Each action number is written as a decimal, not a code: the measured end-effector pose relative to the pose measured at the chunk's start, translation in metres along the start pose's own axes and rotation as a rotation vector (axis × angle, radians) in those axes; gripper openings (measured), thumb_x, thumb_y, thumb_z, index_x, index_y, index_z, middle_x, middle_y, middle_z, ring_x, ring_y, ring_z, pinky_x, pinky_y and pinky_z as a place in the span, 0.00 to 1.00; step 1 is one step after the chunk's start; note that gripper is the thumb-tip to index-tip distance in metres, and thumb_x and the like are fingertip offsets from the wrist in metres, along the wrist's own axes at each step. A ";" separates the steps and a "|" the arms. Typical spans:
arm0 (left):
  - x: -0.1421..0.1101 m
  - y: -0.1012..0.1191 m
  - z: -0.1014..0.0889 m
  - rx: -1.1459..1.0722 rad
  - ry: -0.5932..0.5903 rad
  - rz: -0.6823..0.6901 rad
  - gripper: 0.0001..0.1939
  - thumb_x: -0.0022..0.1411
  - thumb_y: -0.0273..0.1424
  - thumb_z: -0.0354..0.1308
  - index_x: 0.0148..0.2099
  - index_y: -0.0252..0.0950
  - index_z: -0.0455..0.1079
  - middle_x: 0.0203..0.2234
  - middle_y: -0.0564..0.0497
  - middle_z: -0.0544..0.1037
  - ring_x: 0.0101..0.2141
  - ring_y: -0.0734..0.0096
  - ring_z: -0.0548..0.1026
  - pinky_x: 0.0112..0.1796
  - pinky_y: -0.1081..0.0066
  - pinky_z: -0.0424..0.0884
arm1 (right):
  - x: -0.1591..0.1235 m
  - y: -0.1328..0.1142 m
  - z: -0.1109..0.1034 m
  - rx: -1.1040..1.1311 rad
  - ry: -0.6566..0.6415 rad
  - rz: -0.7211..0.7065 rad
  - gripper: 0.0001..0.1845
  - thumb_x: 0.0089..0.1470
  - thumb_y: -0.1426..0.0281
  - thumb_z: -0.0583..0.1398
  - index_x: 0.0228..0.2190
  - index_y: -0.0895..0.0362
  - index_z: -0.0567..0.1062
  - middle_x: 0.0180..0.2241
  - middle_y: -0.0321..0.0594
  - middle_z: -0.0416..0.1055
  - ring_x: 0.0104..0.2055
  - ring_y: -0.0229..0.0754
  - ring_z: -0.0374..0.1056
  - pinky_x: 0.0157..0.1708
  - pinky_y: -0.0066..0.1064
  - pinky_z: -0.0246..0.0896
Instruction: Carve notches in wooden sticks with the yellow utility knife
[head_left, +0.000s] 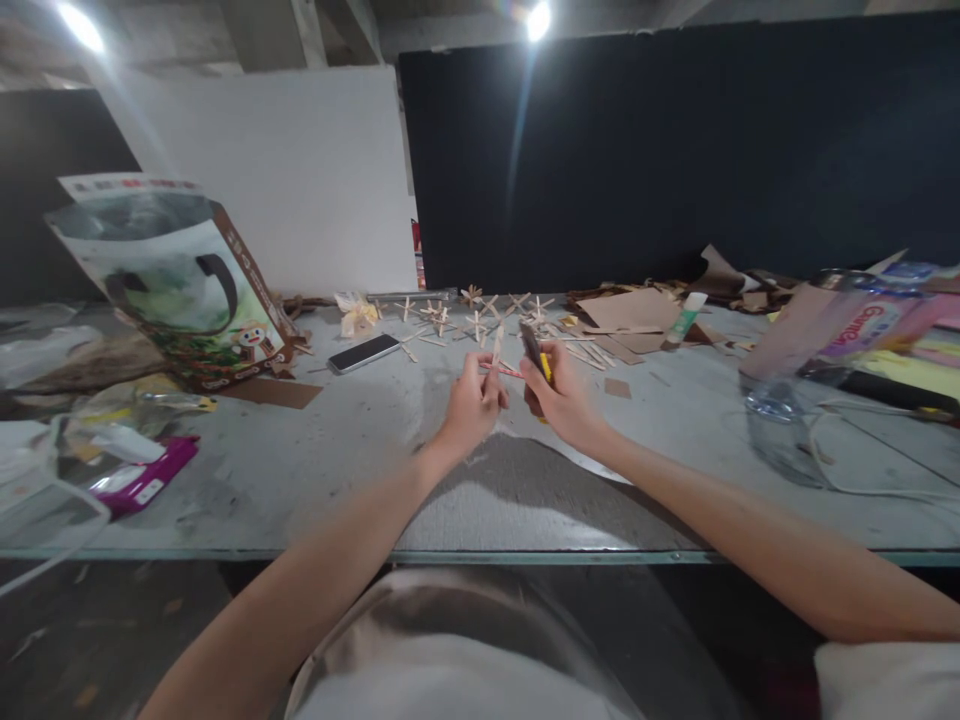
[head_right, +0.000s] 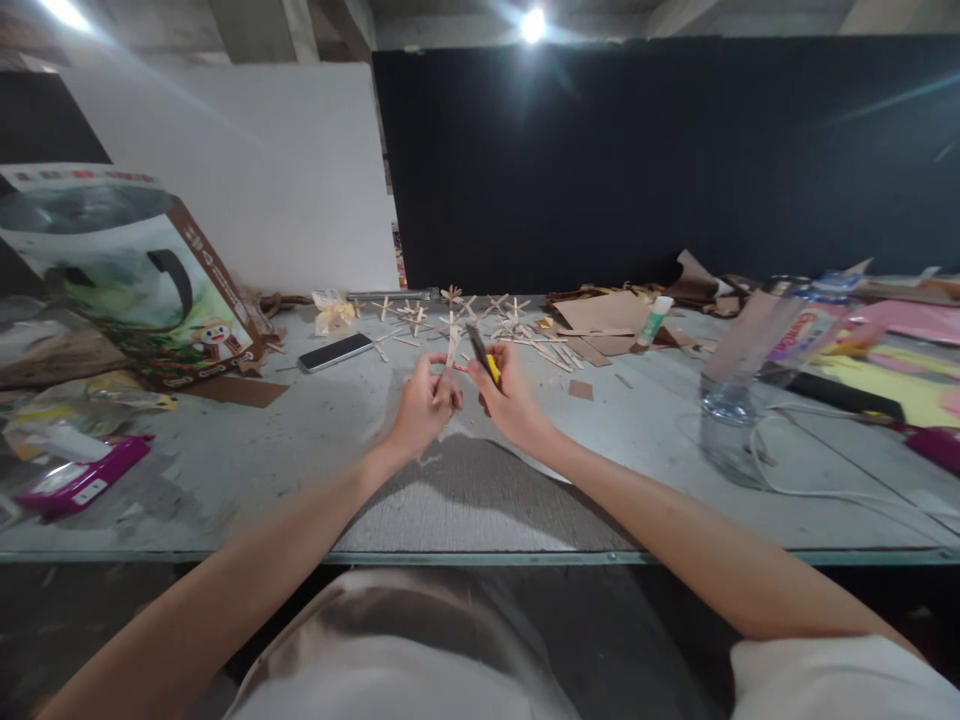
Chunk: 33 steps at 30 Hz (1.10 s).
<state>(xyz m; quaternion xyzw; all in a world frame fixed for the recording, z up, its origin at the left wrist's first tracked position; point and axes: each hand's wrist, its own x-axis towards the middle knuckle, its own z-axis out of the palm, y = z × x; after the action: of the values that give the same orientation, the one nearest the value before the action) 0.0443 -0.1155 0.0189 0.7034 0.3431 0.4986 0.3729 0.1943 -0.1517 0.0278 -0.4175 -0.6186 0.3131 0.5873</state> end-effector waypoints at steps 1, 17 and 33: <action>0.000 0.000 0.000 0.004 0.014 0.004 0.12 0.76 0.41 0.50 0.52 0.39 0.61 0.20 0.60 0.72 0.21 0.74 0.70 0.27 0.72 0.63 | -0.002 -0.001 0.001 0.021 -0.040 0.013 0.22 0.64 0.44 0.58 0.42 0.47 0.59 0.21 0.23 0.58 0.17 0.37 0.54 0.17 0.29 0.49; 0.003 -0.003 -0.006 0.055 0.077 0.103 0.12 0.77 0.43 0.50 0.47 0.41 0.57 0.21 0.59 0.72 0.22 0.73 0.73 0.26 0.72 0.62 | -0.014 -0.016 0.003 -0.175 -0.166 0.035 0.14 0.67 0.56 0.55 0.32 0.51 0.65 0.21 0.27 0.63 0.12 0.33 0.60 0.10 0.27 0.50; 0.003 -0.008 -0.007 0.129 0.057 0.122 0.08 0.77 0.39 0.49 0.47 0.41 0.57 0.22 0.58 0.74 0.23 0.71 0.74 0.27 0.71 0.63 | -0.016 -0.018 0.004 -0.156 -0.173 0.034 0.14 0.68 0.58 0.55 0.31 0.51 0.67 0.19 0.27 0.63 0.10 0.32 0.58 0.09 0.27 0.46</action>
<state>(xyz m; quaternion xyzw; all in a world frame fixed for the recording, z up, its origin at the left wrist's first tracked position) 0.0372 -0.1083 0.0149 0.7310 0.3415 0.5169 0.2860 0.1867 -0.1733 0.0359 -0.4438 -0.6823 0.3085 0.4923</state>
